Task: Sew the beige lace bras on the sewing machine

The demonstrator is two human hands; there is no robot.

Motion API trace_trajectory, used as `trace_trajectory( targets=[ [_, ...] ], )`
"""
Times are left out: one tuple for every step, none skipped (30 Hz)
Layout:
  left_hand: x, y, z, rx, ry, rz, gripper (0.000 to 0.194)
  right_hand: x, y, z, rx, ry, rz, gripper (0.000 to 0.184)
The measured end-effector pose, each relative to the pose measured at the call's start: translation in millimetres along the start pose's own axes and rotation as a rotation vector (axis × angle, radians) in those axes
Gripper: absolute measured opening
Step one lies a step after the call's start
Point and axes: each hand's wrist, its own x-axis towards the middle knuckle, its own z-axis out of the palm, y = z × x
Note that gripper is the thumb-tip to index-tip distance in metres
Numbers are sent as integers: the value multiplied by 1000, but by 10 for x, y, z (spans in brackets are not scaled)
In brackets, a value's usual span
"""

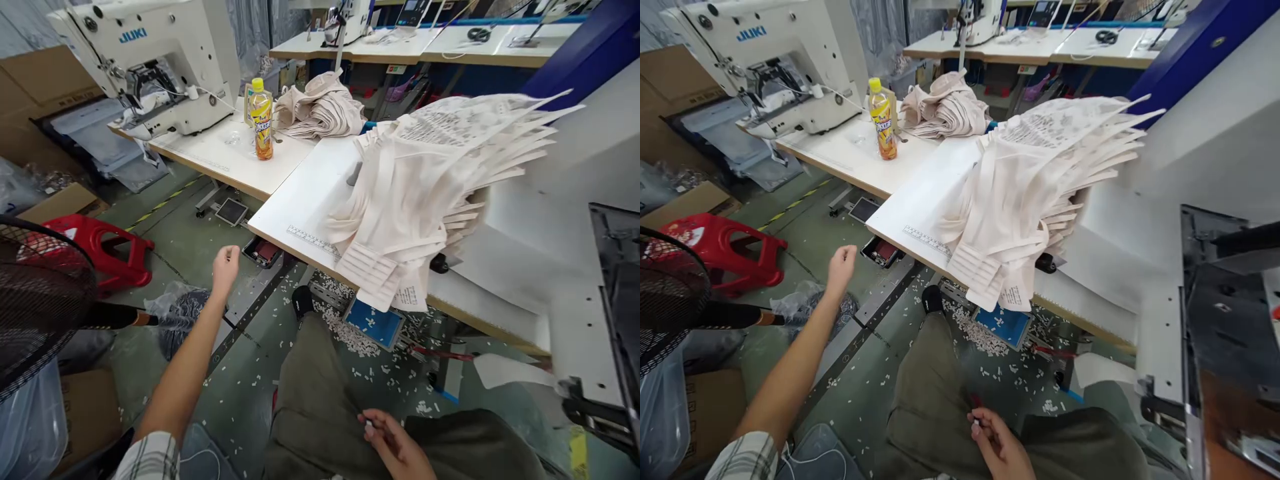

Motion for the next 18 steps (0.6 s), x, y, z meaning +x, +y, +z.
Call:
trace_trajectory(
  targets=[
    [44,107,-50,125,-37,63,15,25,21,-4,-8,-10,7,56],
    [92,217,-81,263,-104,114,12,52,31,-8,-13,-20,17,56],
    [143,325,-88,404,-189,151,11,79,27,-11,-15,-26,26,56],
    [197,428,-72,533,-277,177,11,107,8,-11,-16,-32,43,56],
    [253,523,-35,655,-365,192,12,136,-26,-6,-18,-45,70,56],
    [309,607,18,772,-449,199,13,165,-71,2,-23,-55,98,56],
    [364,680,82,883,-528,199,12,192,-122,15,-31,-63,122,56],
    [414,741,152,987,-599,197,12,218,-173,31,-40,-67,140,55],
    [458,791,225,1085,-662,194,10,242,-218,49,-48,-68,147,54],
    [494,830,297,1176,-717,194,9,264,-253,68,-55,-61,137,52],
    [520,859,368,1262,-761,198,6,282,-276,88,-58,-47,113,50],
    [534,878,436,1342,-797,208,5,300,-287,107,-61,-36,89,49],
    [538,889,501,1418,-825,222,6,316,-291,125,-65,-30,71,47],
    [533,894,562,1490,-848,236,8,332,-291,142,-71,-25,53,47],
    [522,894,618,1554,-867,253,8,350,-294,159,-78,-26,38,46],
    [507,892,667,1608,-883,270,7,372,-306,177,-85,-33,25,45],
    [492,889,708,1653,-899,287,5,400,-334,196,-92,-43,9,45],
    [480,887,740,1688,-912,303,3,433,-382,218,-98,-53,-12,44]
  ],
)
